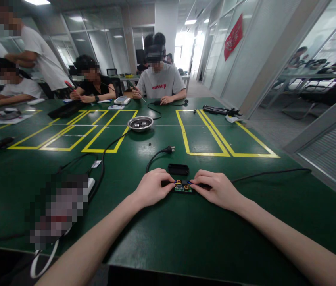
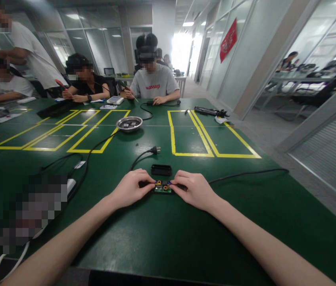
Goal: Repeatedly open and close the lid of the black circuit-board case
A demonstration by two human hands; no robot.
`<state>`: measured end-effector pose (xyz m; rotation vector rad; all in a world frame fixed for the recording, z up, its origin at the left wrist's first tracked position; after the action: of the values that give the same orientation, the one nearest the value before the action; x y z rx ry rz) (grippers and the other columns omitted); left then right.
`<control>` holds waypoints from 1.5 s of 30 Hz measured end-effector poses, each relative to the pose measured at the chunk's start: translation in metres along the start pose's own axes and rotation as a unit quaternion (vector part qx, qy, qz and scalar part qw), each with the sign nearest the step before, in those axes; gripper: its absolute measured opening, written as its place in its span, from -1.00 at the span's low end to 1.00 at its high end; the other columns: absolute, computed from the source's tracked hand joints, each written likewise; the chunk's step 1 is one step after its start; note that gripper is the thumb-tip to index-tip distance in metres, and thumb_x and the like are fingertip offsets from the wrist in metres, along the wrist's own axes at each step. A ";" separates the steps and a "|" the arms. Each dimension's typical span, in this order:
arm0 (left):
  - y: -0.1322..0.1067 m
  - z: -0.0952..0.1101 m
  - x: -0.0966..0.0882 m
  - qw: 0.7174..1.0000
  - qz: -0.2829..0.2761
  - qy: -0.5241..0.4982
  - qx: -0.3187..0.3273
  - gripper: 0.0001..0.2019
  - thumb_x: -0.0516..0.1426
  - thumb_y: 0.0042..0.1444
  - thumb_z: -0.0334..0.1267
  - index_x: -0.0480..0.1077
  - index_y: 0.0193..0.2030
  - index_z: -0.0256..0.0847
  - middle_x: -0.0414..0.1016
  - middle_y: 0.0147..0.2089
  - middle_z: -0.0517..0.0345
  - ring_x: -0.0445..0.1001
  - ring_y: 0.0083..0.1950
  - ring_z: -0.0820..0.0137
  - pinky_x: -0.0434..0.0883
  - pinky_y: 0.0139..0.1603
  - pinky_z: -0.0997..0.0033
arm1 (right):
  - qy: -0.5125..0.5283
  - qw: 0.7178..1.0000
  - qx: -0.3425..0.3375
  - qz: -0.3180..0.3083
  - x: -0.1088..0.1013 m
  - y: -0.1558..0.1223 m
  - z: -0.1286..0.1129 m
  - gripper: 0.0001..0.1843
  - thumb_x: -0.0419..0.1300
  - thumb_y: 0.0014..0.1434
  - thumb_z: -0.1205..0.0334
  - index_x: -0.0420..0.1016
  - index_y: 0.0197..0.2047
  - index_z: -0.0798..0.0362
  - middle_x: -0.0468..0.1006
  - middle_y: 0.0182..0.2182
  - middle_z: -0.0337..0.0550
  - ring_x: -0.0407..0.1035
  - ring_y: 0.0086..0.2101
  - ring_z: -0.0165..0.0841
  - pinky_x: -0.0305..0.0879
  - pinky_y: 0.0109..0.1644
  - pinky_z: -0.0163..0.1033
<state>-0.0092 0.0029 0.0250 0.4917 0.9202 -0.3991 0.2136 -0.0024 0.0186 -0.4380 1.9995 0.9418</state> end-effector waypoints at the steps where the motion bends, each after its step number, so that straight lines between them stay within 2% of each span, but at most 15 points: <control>1: 0.000 -0.001 0.000 1.000 0.004 -0.011 -0.011 -0.90 0.24 0.26 -0.29 0.61 -0.26 -0.15 0.65 -0.21 0.14 0.57 -0.13 0.31 0.48 -0.11 0.34 | -0.003 1.000 0.001 -0.002 0.000 0.000 0.000 -0.71 0.13 0.42 0.16 0.63 -0.25 0.04 0.63 -0.32 -0.10 0.53 -0.38 -0.34 0.43 -0.33 -0.28; 6: -0.003 -0.003 -0.006 0.998 -0.045 -0.010 0.043 -0.85 0.26 0.24 -0.19 0.63 -0.12 -0.16 0.64 -0.13 0.10 0.58 -0.10 0.31 0.49 -0.08 0.37 | -0.019 0.999 -0.019 -0.023 -0.001 -0.001 0.000 -0.73 0.12 0.43 0.19 0.64 -0.20 0.04 0.63 -0.28 -0.08 0.55 -0.33 -0.33 0.45 -0.29 -0.27; 9: -0.005 -0.004 -0.011 0.992 -0.076 0.058 0.080 -0.75 0.34 0.16 -0.16 0.60 -0.04 -0.15 0.61 -0.07 0.08 0.58 -0.09 0.29 0.49 -0.08 0.37 | -0.035 0.997 -0.051 -0.052 -0.005 -0.001 -0.002 -0.79 0.20 0.37 0.17 0.64 -0.11 0.05 0.63 -0.20 -0.04 0.56 -0.27 -0.28 0.49 -0.24 -0.22; 12: -0.006 0.001 -0.012 0.982 -0.084 0.130 0.106 -0.80 0.28 0.24 -0.21 0.58 -0.03 -0.18 0.59 -0.12 0.06 0.56 -0.12 0.27 0.49 -0.13 0.36 | -0.070 0.992 -0.072 -0.080 -0.007 -0.002 -0.003 -0.78 0.25 0.33 0.17 0.64 -0.04 0.05 0.63 -0.15 -0.01 0.55 -0.22 -0.22 0.51 -0.20 -0.16; 16: -0.008 0.010 -0.009 0.970 -0.071 0.177 0.152 -0.80 0.22 0.27 -0.21 0.57 -0.05 -0.25 0.58 -0.14 -0.01 0.54 -0.11 0.22 0.49 -0.11 0.28 | -0.098 0.987 -0.095 -0.081 -0.006 -0.004 -0.004 -0.76 0.20 0.36 0.22 0.62 0.00 0.08 0.62 -0.15 0.02 0.52 -0.22 -0.21 0.51 -0.16 -0.12; 19: -0.006 0.008 -0.008 0.980 -0.017 0.128 0.152 -0.78 0.21 0.29 -0.12 0.60 -0.19 -0.22 0.59 -0.13 -0.01 0.54 -0.09 0.23 0.50 -0.05 0.26 | -0.077 0.990 -0.104 -0.057 -0.003 -0.004 -0.004 -0.78 0.21 0.35 0.20 0.63 -0.04 0.08 0.61 -0.17 0.02 0.50 -0.23 -0.20 0.50 -0.17 -0.10; 21: -0.001 0.001 -0.009 0.991 0.056 0.068 0.103 -0.77 0.14 0.36 -0.18 0.60 -0.20 -0.19 0.60 -0.11 0.02 0.56 -0.10 0.29 0.51 -0.04 0.30 | -0.036 0.996 -0.079 -0.005 -0.001 -0.001 -0.001 -0.78 0.21 0.34 0.16 0.63 -0.09 0.07 0.59 -0.18 0.02 0.50 -0.21 -0.19 0.50 -0.15 -0.10; 23: 0.005 -0.010 -0.008 0.990 0.124 0.064 0.039 -0.76 0.10 0.38 -0.26 0.57 0.04 -0.17 0.62 -0.02 -0.01 0.55 0.01 0.24 0.49 0.09 0.21 | -0.013 0.997 -0.014 0.070 0.002 0.004 0.007 -0.74 0.18 0.34 0.13 0.63 -0.05 0.06 0.58 -0.13 0.03 0.50 -0.14 -0.15 0.50 -0.05 -0.04; 25: 0.011 -0.018 -0.004 0.989 0.125 0.078 -0.016 -0.69 0.13 0.35 -0.28 0.49 0.19 -0.15 0.59 0.14 -0.05 0.50 0.16 0.16 0.45 0.19 0.07 | -0.031 0.991 0.073 0.112 0.008 0.008 0.019 -0.66 0.17 0.35 0.12 0.58 0.10 0.04 0.57 -0.02 0.09 0.46 -0.01 -0.07 0.46 0.08 0.08; 27: 0.017 -0.022 0.004 0.994 0.082 0.063 -0.033 -0.62 0.19 0.30 -0.30 0.46 0.24 -0.13 0.59 0.17 -0.01 0.48 0.22 0.13 0.43 0.24 0.02 | -0.046 0.987 0.131 0.087 0.016 0.012 0.030 -0.59 0.18 0.34 0.10 0.52 0.20 -0.01 0.54 0.10 0.10 0.40 0.10 0.01 0.41 0.14 0.20; 30: 0.019 -0.022 0.012 0.996 0.063 -0.023 -0.052 -0.59 0.25 0.20 -0.38 0.48 0.20 -0.14 0.64 0.03 0.04 0.56 0.06 0.21 0.51 0.13 0.14 | 0.010 0.989 0.145 0.028 0.025 0.013 0.037 -0.60 0.22 0.31 0.15 0.51 0.19 -0.07 0.59 0.06 0.01 0.41 0.07 -0.04 0.41 0.13 0.19; 34: 0.015 -0.017 0.011 0.984 0.086 -0.151 -0.042 -0.47 0.23 0.04 -0.54 0.43 0.19 -0.17 0.59 0.01 0.08 0.57 -0.16 0.36 0.53 -0.16 0.38 | 0.117 0.983 0.143 0.023 0.020 0.012 0.028 -0.60 0.23 0.26 0.27 0.48 0.16 -0.02 0.59 -0.15 -0.09 0.47 -0.21 -0.23 0.51 -0.14 -0.08; 39: 0.008 -0.007 -0.002 0.983 0.047 -0.171 0.050 -0.73 0.14 0.09 -0.55 0.56 -0.14 -0.21 0.56 -0.14 0.10 0.53 -0.11 0.36 0.51 -0.07 0.37 | 0.161 0.986 0.043 0.027 0.006 0.011 0.004 -0.80 0.15 0.31 0.34 0.57 -0.07 0.01 0.55 -0.17 -0.07 0.49 -0.18 -0.26 0.50 -0.11 -0.14; 42: 0.003 -0.003 -0.008 0.979 0.014 -0.184 0.084 -0.75 0.10 0.07 -0.57 0.54 -0.23 -0.22 0.56 -0.14 0.09 0.54 -0.09 0.35 0.49 -0.03 0.36 | 0.169 0.985 -0.018 -0.009 0.003 0.007 -0.006 -0.75 0.27 0.25 0.29 0.55 0.01 0.01 0.56 -0.04 0.00 0.51 -0.07 -0.22 0.50 0.03 -0.09; 45: 0.001 0.000 -0.010 0.976 -0.007 -0.199 0.091 -0.83 0.16 0.03 -0.55 0.50 -0.31 -0.22 0.56 -0.05 0.06 0.55 -0.03 0.33 0.46 0.06 0.32 | 0.173 0.984 -0.029 -0.036 0.003 0.002 -0.006 -0.67 0.34 0.22 0.24 0.52 0.06 0.00 0.56 0.09 0.05 0.51 0.06 -0.17 0.47 0.15 -0.06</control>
<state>-0.0144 0.0045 0.0336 0.5476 0.5007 -0.5734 0.2068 -0.0056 0.0190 -0.7437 2.2534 0.9296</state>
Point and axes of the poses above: each hand's wrist, its own y-axis towards the middle knuckle, its own x-axis out of the palm, z = x × y, the point moved 3 cm from there along y, towards the middle knuckle
